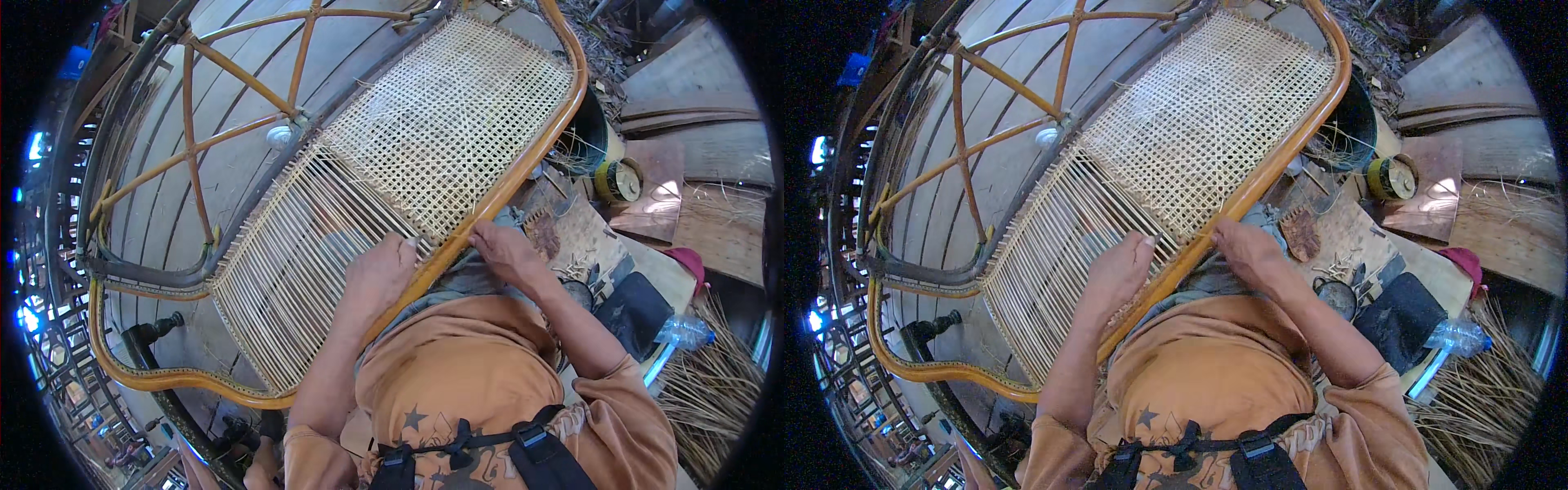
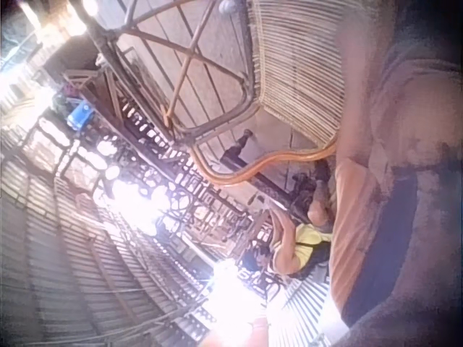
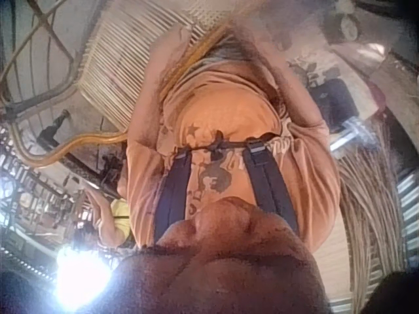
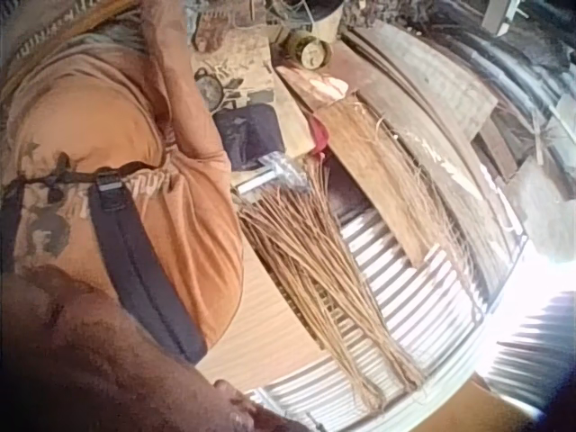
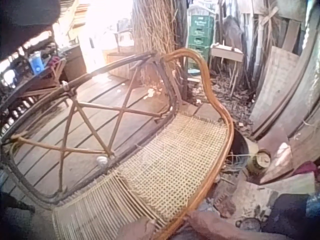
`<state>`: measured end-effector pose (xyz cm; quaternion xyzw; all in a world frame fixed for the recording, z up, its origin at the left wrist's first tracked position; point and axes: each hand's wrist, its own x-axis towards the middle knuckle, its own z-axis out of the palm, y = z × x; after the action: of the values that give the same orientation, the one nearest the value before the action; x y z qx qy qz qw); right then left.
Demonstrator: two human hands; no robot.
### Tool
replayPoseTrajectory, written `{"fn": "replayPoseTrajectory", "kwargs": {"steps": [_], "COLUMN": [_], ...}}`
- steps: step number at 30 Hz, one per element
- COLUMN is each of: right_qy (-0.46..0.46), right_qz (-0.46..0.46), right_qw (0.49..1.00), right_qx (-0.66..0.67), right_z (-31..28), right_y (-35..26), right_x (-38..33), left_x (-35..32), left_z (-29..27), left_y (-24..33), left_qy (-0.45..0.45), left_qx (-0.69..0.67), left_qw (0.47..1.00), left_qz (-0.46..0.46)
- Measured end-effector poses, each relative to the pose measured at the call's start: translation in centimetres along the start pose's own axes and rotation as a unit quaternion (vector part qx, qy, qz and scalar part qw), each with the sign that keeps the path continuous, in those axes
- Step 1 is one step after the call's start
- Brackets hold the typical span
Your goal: Repairing or weaving a rattan chair frame with rattan strips.
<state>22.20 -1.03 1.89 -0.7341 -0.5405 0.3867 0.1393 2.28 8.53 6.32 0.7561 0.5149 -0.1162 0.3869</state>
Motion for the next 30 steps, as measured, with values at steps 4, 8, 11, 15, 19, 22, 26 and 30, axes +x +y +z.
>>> {"fn": "replayPoseTrajectory", "kwargs": {"steps": [4,8,11,15,19,22,26,30], "right_qy": [0.01,0.032,0.029,0.032,0.049,0.054,0.056,0.061], "right_qz": [0.032,0.04,0.057,0.084,0.092,0.081,0.103,0.126], "right_qw": [0.999,0.999,0.998,0.995,0.994,0.995,0.993,0.99], "right_qx": [-0.017,0.017,0.017,0.051,0.045,0.026,0.023,0.035], "right_z": [-0.7,0.2,0.2,0.9,1.9,2.7,3.2,3.3], "right_y": [-0.3,0.5,-0.1,-0.9,-1.1,-0.9,-1.5,-1.7], "right_x": [0.3,0.4,0.1,0.1,0.5,1.0,1.4,1.6], "left_x": [1.1,2.4,3.4,4.4,5.2,5.7,6.1,6.8], "left_z": [-0.2,0.4,0.7,0.5,0.0,-0.3,-0.7,-0.9], "left_y": [-1.1,-1.3,-0.8,-0.3,0.4,1.3,2.7,3.9], "left_qy": [0.018,0.043,0.014,0.036,0.03,0.012,-0.002,-0.034], "left_qx": [0.09,0.144,0.198,0.255,0.286,0.304,0.316,0.346], "left_qw": [0.991,0.977,0.972,0.953,0.944,0.941,0.934,0.92], "left_qz": [0.101,0.154,0.129,0.159,0.163,0.151,0.165,0.178]}}
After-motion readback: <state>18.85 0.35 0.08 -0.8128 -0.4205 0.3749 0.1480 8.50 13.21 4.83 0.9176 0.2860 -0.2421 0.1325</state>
